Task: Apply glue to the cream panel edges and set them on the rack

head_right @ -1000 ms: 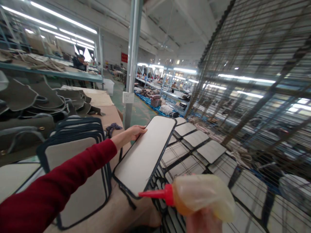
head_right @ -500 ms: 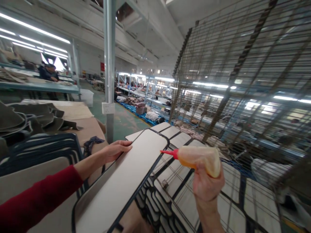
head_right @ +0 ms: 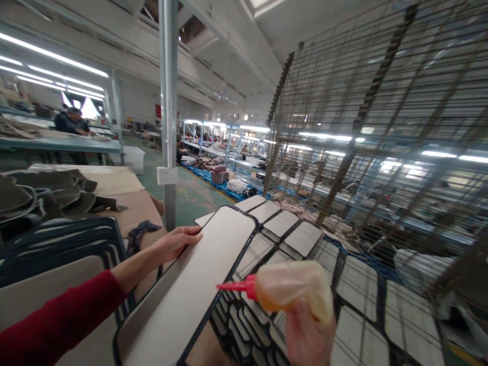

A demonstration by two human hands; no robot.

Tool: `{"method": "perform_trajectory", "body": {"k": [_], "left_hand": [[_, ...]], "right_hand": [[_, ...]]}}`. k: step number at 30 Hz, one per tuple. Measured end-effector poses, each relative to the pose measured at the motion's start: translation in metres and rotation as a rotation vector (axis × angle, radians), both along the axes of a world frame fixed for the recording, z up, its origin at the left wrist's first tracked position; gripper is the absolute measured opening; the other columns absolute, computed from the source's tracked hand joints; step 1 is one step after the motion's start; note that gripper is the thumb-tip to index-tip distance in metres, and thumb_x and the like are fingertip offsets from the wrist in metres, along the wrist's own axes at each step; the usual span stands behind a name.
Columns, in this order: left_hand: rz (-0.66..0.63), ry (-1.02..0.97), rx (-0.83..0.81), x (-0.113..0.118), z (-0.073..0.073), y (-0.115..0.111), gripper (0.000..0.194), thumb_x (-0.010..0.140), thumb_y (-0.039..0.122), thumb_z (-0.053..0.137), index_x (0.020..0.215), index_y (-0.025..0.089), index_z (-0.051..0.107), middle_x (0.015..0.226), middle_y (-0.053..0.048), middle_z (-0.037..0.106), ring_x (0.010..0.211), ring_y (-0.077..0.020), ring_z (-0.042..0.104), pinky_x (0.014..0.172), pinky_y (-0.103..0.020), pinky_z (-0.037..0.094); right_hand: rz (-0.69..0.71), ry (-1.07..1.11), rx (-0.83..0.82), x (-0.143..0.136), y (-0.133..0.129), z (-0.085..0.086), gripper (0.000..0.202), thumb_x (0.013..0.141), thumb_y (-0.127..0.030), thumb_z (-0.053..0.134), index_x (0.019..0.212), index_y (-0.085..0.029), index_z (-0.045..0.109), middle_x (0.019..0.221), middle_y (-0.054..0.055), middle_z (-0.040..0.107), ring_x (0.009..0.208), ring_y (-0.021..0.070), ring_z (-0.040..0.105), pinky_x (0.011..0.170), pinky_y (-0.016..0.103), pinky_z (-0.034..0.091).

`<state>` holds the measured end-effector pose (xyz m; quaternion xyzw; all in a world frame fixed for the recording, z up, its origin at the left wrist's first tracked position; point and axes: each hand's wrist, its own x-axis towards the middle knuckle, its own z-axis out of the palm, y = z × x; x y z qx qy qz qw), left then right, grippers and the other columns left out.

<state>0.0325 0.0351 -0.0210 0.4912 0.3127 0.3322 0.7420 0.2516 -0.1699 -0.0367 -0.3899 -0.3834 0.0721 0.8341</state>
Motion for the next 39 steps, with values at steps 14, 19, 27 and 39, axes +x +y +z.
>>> {"method": "perform_trajectory", "body": {"k": [14, 19, 27, 39], "left_hand": [[-0.009, -0.053, 0.008, -0.004, -0.011, -0.006, 0.050, 0.047, 0.029, 0.087, 0.091, 0.011, 0.070, 0.070, -0.005, 0.072, 0.058, -0.0156, 0.064, 0.057, -0.023, 0.050], [-0.067, -0.064, 0.083, -0.011, -0.020, -0.010, 0.047, 0.060, 0.031, 0.082, 0.102, 0.013, 0.070, 0.080, -0.006, 0.073, 0.063, -0.0159, 0.064, 0.059, -0.023, 0.048], [-0.180, -0.027, 0.184, -0.015, -0.023, -0.025, 0.045, 0.076, 0.028, 0.071, 0.119, 0.018, 0.063, 0.093, -0.007, 0.073, 0.073, -0.0185, 0.066, 0.065, -0.024, 0.048], [-0.083, 0.071, 0.211, 0.022, -0.013, -0.054, 0.049, 0.062, 0.036, 0.077, 0.104, 0.011, 0.069, 0.077, -0.005, 0.073, 0.062, -0.0166, 0.063, 0.056, -0.022, 0.045]], "right_hand": [[0.021, 0.216, -0.084, 0.004, 0.002, -0.012, 0.038, 0.056, -0.033, 0.083, 0.086, -0.016, 0.068, 0.078, 0.008, 0.070, 0.069, 0.0218, 0.066, 0.062, 0.030, 0.055], [-0.051, 0.405, 0.044, 0.006, -0.013, 0.009, 0.041, 0.056, -0.038, 0.082, 0.092, -0.024, 0.069, 0.086, 0.003, 0.071, 0.074, 0.0185, 0.067, 0.066, 0.027, 0.056], [-0.195, 0.274, 0.170, 0.039, -0.026, 0.032, 0.049, 0.058, -0.039, 0.082, 0.102, -0.025, 0.067, 0.115, 0.002, 0.065, 0.107, 0.0234, 0.059, 0.088, 0.037, 0.051], [-0.115, 0.114, 0.087, 0.017, -0.009, 0.007, 0.039, 0.066, -0.029, 0.078, 0.101, -0.020, 0.062, 0.098, 0.007, 0.069, 0.088, 0.0238, 0.066, 0.083, 0.042, 0.053]]}}
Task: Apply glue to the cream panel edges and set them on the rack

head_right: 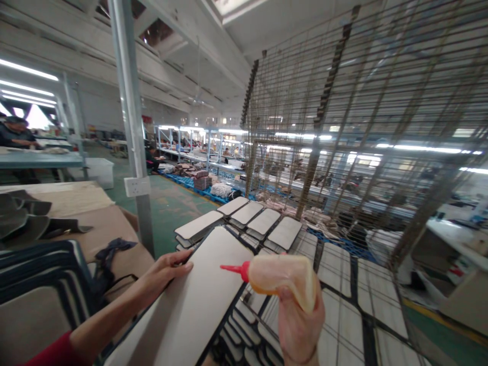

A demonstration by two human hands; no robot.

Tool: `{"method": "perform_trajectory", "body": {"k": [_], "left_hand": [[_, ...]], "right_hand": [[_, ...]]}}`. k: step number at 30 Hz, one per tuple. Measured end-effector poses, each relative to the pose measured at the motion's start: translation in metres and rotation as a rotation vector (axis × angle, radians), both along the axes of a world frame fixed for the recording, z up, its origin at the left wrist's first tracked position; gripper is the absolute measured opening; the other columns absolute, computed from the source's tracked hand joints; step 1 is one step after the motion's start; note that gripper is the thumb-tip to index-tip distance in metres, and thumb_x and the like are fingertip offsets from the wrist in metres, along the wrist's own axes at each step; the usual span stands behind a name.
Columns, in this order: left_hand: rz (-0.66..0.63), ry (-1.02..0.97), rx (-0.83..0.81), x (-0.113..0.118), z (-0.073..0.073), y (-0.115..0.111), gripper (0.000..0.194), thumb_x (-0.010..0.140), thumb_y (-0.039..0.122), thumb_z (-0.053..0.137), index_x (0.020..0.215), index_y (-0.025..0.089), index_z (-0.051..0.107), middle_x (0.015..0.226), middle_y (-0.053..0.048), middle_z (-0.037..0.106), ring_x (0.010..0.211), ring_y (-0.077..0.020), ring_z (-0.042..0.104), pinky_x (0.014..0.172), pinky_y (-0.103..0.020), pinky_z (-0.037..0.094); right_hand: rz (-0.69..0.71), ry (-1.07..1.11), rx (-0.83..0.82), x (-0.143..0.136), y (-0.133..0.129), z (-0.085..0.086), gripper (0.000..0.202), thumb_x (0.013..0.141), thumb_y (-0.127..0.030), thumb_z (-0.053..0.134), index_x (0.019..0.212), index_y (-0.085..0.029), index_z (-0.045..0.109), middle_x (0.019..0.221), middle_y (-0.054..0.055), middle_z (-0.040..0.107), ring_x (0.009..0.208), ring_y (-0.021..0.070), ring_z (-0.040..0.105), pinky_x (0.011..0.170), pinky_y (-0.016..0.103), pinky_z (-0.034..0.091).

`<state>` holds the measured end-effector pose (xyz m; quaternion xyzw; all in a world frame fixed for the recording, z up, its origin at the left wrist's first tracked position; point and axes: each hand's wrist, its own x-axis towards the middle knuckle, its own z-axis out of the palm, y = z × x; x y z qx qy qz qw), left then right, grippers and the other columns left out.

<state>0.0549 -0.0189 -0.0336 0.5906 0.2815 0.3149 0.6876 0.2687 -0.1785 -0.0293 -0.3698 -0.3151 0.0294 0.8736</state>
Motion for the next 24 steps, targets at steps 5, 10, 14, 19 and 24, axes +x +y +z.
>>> {"method": "perform_trajectory", "body": {"k": [5, 10, 14, 19, 24], "left_hand": [[0.026, -0.046, -0.089, 0.015, -0.009, 0.012, 0.055, 0.052, 0.036, 0.081, 0.100, 0.010, 0.070, 0.071, -0.005, 0.072, 0.057, -0.0164, 0.062, 0.052, -0.023, 0.043], [0.043, -0.062, -0.144, 0.022, -0.019, 0.032, 0.050, 0.044, 0.032, 0.083, 0.087, 0.009, 0.071, 0.063, -0.004, 0.070, 0.053, -0.0149, 0.060, 0.051, -0.023, 0.043], [0.044, -0.024, -0.154, 0.029, -0.027, 0.036, 0.045, 0.044, 0.031, 0.081, 0.083, 0.009, 0.070, 0.062, -0.004, 0.070, 0.052, -0.0146, 0.059, 0.050, -0.023, 0.043], [-0.063, -0.042, -0.205, 0.046, -0.032, 0.033, 0.045, 0.045, 0.033, 0.082, 0.082, 0.010, 0.070, 0.061, -0.004, 0.070, 0.053, -0.0166, 0.060, 0.051, -0.025, 0.044], [-0.095, -0.050, -0.172, 0.058, -0.038, 0.035, 0.045, 0.046, 0.034, 0.082, 0.084, 0.011, 0.071, 0.061, -0.004, 0.069, 0.056, -0.0168, 0.061, 0.055, -0.025, 0.044]], "right_hand": [[-0.115, -0.053, -0.200, -0.011, 0.007, -0.046, 0.052, 0.063, -0.033, 0.079, 0.108, -0.016, 0.059, 0.105, 0.011, 0.067, 0.097, 0.0280, 0.063, 0.085, 0.042, 0.052], [0.139, 0.062, -0.389, -0.061, -0.006, -0.092, 0.069, 0.058, -0.047, 0.080, 0.116, -0.020, 0.054, 0.104, 0.012, 0.068, 0.090, 0.0305, 0.066, 0.077, 0.041, 0.056], [-0.216, -0.028, -0.306, -0.037, 0.011, -0.069, 0.059, 0.057, -0.042, 0.081, 0.107, -0.017, 0.059, 0.103, 0.012, 0.067, 0.093, 0.0284, 0.064, 0.084, 0.043, 0.053], [-0.394, -0.029, -0.325, 0.003, 0.023, -0.049, 0.059, 0.063, -0.042, 0.077, 0.112, -0.015, 0.056, 0.109, 0.009, 0.063, 0.096, 0.0221, 0.061, 0.091, 0.039, 0.048], [-0.190, -0.028, -0.491, -0.059, -0.005, -0.079, 0.056, 0.057, -0.042, 0.081, 0.104, -0.016, 0.064, 0.091, 0.008, 0.071, 0.080, 0.0239, 0.067, 0.068, 0.030, 0.056]]}}
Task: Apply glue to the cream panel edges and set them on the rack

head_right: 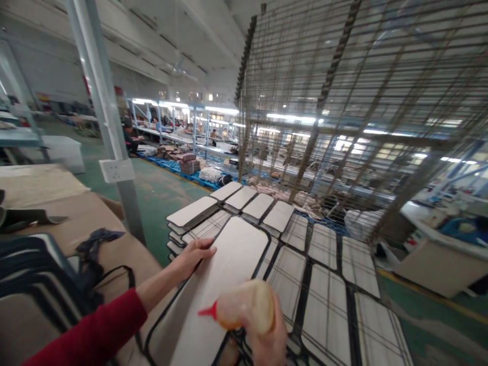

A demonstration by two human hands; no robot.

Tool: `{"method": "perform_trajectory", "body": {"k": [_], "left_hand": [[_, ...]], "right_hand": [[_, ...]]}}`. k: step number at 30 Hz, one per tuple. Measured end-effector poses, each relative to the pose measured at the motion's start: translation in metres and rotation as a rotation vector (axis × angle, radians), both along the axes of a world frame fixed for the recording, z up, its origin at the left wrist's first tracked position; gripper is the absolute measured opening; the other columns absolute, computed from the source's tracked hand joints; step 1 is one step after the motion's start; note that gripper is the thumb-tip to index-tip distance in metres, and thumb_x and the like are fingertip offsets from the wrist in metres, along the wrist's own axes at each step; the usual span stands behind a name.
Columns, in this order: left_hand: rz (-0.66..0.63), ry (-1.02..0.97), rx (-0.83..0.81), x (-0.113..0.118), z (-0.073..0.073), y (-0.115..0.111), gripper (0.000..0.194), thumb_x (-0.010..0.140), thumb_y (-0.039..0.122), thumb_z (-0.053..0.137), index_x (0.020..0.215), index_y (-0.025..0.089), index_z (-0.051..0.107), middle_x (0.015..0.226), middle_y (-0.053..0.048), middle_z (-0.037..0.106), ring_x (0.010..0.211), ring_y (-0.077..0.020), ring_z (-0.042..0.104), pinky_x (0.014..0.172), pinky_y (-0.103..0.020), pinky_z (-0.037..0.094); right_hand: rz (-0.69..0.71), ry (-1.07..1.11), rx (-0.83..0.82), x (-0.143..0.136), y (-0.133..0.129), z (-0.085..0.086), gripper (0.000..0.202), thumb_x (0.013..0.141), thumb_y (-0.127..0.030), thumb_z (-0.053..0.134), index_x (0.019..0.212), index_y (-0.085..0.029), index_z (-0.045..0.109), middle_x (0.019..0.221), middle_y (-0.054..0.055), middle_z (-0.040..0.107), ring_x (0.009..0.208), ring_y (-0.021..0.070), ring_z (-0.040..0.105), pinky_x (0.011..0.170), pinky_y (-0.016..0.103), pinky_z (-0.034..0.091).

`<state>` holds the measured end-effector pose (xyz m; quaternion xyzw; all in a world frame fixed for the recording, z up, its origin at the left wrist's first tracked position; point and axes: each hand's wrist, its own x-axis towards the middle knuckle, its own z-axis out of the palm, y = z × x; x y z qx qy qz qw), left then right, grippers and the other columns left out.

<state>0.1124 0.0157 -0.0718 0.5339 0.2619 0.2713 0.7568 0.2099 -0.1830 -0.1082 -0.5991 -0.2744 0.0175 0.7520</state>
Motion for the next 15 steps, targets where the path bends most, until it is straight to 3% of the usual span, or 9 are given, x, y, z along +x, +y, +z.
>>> {"method": "perform_trajectory", "body": {"k": [3, 7, 10, 12, 15], "left_hand": [[-0.014, 0.021, 0.043, 0.002, -0.002, -0.002, 0.047, 0.050, 0.035, 0.081, 0.089, 0.011, 0.072, 0.064, -0.004, 0.070, 0.058, -0.0169, 0.060, 0.056, -0.025, 0.043], [-0.026, 0.045, 0.110, 0.008, 0.001, -0.013, 0.046, 0.055, 0.035, 0.079, 0.094, 0.012, 0.072, 0.070, -0.004, 0.071, 0.062, -0.0181, 0.061, 0.059, -0.026, 0.044], [-0.034, 0.039, 0.170, 0.017, 0.004, -0.022, 0.043, 0.059, 0.034, 0.076, 0.095, 0.012, 0.072, 0.073, -0.005, 0.071, 0.066, -0.0192, 0.062, 0.062, -0.027, 0.044], [-0.041, 0.036, 0.194, 0.023, 0.005, -0.026, 0.041, 0.060, 0.034, 0.074, 0.095, 0.012, 0.072, 0.074, -0.005, 0.071, 0.066, -0.0193, 0.061, 0.062, -0.027, 0.044], [-0.034, 0.051, 0.215, 0.031, 0.007, -0.030, 0.039, 0.060, 0.033, 0.075, 0.093, 0.012, 0.073, 0.075, -0.005, 0.071, 0.068, -0.0196, 0.061, 0.063, -0.026, 0.044]], "right_hand": [[0.048, 0.077, 0.061, -0.004, -0.010, -0.005, 0.058, 0.058, -0.046, 0.080, 0.107, -0.021, 0.062, 0.095, 0.007, 0.070, 0.085, 0.0268, 0.067, 0.073, 0.034, 0.057], [-0.177, -0.040, 0.133, 0.058, -0.015, 0.012, 0.065, 0.061, -0.044, 0.079, 0.117, -0.020, 0.057, 0.104, 0.007, 0.066, 0.095, 0.0276, 0.063, 0.085, 0.042, 0.052], [-0.280, -0.078, 0.162, 0.090, -0.022, 0.014, 0.062, 0.060, -0.043, 0.080, 0.113, -0.017, 0.058, 0.106, 0.007, 0.065, 0.096, 0.0249, 0.061, 0.089, 0.039, 0.050], [-0.246, -0.050, 0.110, 0.089, -0.031, 0.005, 0.060, 0.056, -0.043, 0.082, 0.106, -0.016, 0.062, 0.100, 0.007, 0.067, 0.090, 0.0235, 0.062, 0.081, 0.033, 0.052], [-0.081, 0.015, 0.021, 0.076, -0.050, -0.012, 0.065, 0.052, -0.048, 0.082, 0.105, -0.016, 0.063, 0.093, 0.009, 0.069, 0.083, 0.0259, 0.066, 0.068, 0.031, 0.056]]}}
